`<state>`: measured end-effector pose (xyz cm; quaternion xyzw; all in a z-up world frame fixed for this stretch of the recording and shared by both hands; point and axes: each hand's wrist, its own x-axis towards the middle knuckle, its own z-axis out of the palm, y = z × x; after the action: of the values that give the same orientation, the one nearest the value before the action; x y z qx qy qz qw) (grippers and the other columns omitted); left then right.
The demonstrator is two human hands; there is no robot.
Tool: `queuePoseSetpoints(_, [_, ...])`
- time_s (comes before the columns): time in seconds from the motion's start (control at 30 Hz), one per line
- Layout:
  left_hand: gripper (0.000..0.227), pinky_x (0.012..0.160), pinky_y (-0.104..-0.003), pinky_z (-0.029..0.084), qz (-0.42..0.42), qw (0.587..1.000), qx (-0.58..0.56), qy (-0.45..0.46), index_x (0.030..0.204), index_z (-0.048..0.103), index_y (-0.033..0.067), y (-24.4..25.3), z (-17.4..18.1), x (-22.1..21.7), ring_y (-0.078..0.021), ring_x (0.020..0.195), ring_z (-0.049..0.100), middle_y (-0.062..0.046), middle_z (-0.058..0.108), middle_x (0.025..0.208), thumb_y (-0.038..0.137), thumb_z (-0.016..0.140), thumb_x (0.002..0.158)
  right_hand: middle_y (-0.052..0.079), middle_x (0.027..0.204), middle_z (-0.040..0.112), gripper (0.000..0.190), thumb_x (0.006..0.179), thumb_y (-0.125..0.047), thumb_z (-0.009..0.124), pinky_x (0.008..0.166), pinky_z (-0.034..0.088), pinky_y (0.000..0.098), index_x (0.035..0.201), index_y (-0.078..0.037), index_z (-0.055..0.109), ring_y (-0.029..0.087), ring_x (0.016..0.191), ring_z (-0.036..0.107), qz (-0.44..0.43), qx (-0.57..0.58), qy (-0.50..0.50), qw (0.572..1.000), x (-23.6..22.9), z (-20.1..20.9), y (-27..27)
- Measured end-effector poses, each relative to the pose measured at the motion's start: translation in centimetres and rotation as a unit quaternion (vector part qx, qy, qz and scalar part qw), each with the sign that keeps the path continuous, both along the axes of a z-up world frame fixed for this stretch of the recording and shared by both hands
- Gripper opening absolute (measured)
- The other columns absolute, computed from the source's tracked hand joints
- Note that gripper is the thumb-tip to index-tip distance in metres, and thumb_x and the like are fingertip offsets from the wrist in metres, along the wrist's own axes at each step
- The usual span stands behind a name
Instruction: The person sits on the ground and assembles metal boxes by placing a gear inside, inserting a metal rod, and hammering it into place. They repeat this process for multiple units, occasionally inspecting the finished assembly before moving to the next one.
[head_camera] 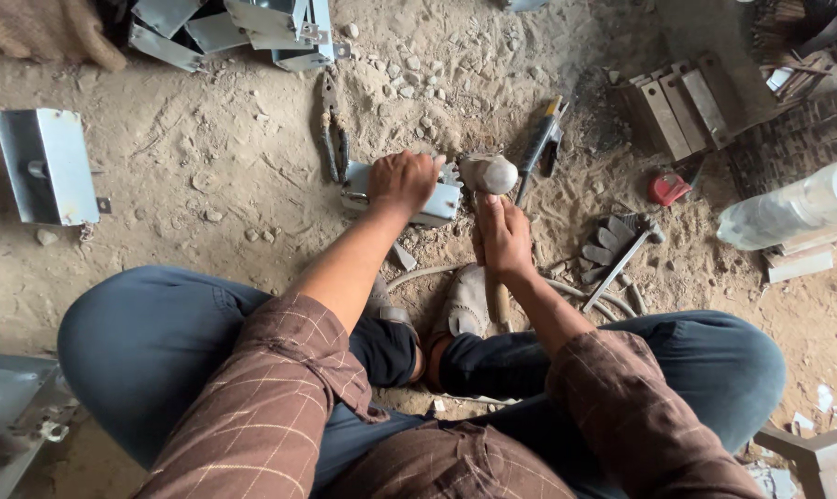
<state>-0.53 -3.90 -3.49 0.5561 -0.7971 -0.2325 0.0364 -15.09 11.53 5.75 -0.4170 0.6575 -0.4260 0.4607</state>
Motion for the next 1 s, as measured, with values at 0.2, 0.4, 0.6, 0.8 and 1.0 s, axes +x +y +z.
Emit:
queuePoseSetpoints(0.2, [0.052, 0.052, -0.035, 0.041, 0.004, 1.0, 0.01, -0.007, 0.073, 0.063, 0.0172, -0.7, 0.2, -0.4, -0.0162, 0.053, 0.048, -0.004, 0.06, 0.065, 0.048, 0.038, 0.108, 0.001, 0.054, 0.051, 0.052, 0.108, -0.048, 0.039, 0.033, 0.04, 0.0292, 0.079, -0.007, 0.054, 0.011, 0.038, 0.048, -0.034, 0.021, -0.027, 0.999, -0.2, 0.8, -0.3])
queuePoseSetpoints(0.4, [0.047, 0.057, -0.035, 0.043, 0.0, 1.0, -0.012, 0.026, 0.074, 0.063, 0.0195, -0.2, 0.5, -0.1, -0.0159, 0.055, 0.049, -0.002, 0.06, 0.066, 0.046, 0.041, 0.107, 0.0, 0.059, 0.055, 0.052, 0.106, -0.05, 0.043, 0.034, 0.043, 0.0307, 0.078, -0.008, 0.059, 0.01, 0.042, 0.048, -0.039, 0.086, 0.042, 0.995, -0.5, 0.0, -0.5])
queuePoseSetpoints(0.6, [0.065, 0.056, -0.039, 0.047, 0.024, 0.998, 0.051, 0.001, 0.074, 0.058, 0.0134, -0.5, 2.6, 2.4, -0.018, 0.056, 0.049, -0.005, 0.059, 0.069, 0.062, 0.034, 0.109, 0.002, 0.06, 0.055, 0.049, 0.103, -0.049, 0.056, 0.037, 0.043, 0.0303, 0.083, -0.005, 0.054, 0.011, 0.043, 0.051, -0.093, 0.069, -0.034, 0.993, -0.8, 1.0, 0.1])
queuePoseSetpoints(0.8, [0.079, 0.054, -0.035, 0.051, 0.135, 0.94, 0.128, 0.286, 0.084, 0.057, 0.0026, -1.9, 4.2, 4.8, -0.0151, 0.057, 0.059, -0.008, 0.067, 0.07, 0.076, 0.035, 0.103, 0.002, 0.061, 0.057, 0.04, 0.097, -0.045, 0.064, 0.035, 0.045, 0.0303, 0.086, -0.007, 0.056, 0.012, 0.041, 0.052, -0.117, 0.008, -0.069, 0.991, -1.9, 3.5, 0.1])
queuePoseSetpoints(1.0, [0.065, 0.06, -0.038, 0.059, 0.109, 0.811, 0.182, 0.545, 0.121, 0.069, 0.036, 0.7, 5.6, 4.8, -0.0144, 0.057, 0.063, -0.005, 0.078, 0.072, 0.081, 0.029, 0.095, 0.002, 0.061, 0.054, 0.041, 0.098, -0.042, 0.068, 0.035, 0.043, 0.0295, 0.085, -0.006, 0.055, 0.011, 0.041, 0.05, -0.102, -0.046, -0.104, 0.988, -1.5, 5.0, 1.6])
